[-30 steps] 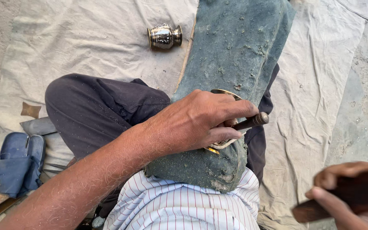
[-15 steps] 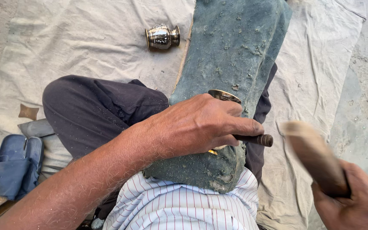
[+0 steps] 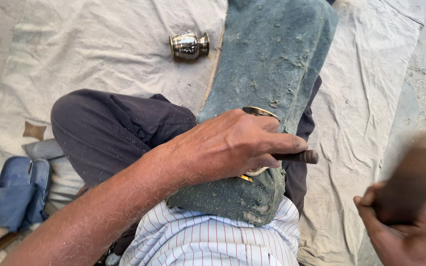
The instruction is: The person uses a chisel and hammer to engrave decorative patterns on a small metal vase. They repeatedly strike the chisel against the vase surface, rotating the vase to work on different sections.
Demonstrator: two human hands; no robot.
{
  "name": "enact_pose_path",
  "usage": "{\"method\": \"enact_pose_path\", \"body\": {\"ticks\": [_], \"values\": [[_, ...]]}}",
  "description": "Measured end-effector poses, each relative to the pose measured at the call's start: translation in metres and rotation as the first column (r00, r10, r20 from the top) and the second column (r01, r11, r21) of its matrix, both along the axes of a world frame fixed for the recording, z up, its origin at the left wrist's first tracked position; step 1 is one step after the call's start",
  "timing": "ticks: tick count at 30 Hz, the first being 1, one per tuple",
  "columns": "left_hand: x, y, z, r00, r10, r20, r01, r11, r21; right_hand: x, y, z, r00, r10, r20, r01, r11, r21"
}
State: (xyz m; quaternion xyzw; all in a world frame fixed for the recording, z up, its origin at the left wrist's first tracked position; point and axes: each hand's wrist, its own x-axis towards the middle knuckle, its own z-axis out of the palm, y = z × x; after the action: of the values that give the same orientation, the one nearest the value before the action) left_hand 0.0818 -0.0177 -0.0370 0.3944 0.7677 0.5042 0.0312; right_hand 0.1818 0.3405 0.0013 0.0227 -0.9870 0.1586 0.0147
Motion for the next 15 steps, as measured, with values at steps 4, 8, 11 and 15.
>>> {"method": "enact_pose_path", "body": {"ticks": [4, 8, 11, 15], "values": [[0.001, 0.000, 0.000, 1.000, 0.016, 0.005, -0.016, 1.000, -0.023, -0.004, -0.009, 0.006, 0.986, -0.097, 0.137, 0.068, 0.977, 0.203], [0.001, -0.002, 0.000, 1.000, 0.023, 0.007, -0.023, 1.000, -0.002, -0.007, -0.008, 0.003, 0.997, -0.083, -0.004, 0.081, 0.984, -0.161], [0.002, -0.002, -0.001, 0.998, 0.041, 0.043, -0.041, 0.999, 0.006, -0.009, 0.001, 0.004, 0.998, 0.053, 0.028, -0.056, 0.995, 0.088], [0.002, -0.001, -0.004, 0.999, 0.041, 0.023, -0.042, 0.998, 0.036, -0.016, 0.000, 0.006, 0.988, -0.124, 0.098, 0.124, 0.992, 0.006]]}}
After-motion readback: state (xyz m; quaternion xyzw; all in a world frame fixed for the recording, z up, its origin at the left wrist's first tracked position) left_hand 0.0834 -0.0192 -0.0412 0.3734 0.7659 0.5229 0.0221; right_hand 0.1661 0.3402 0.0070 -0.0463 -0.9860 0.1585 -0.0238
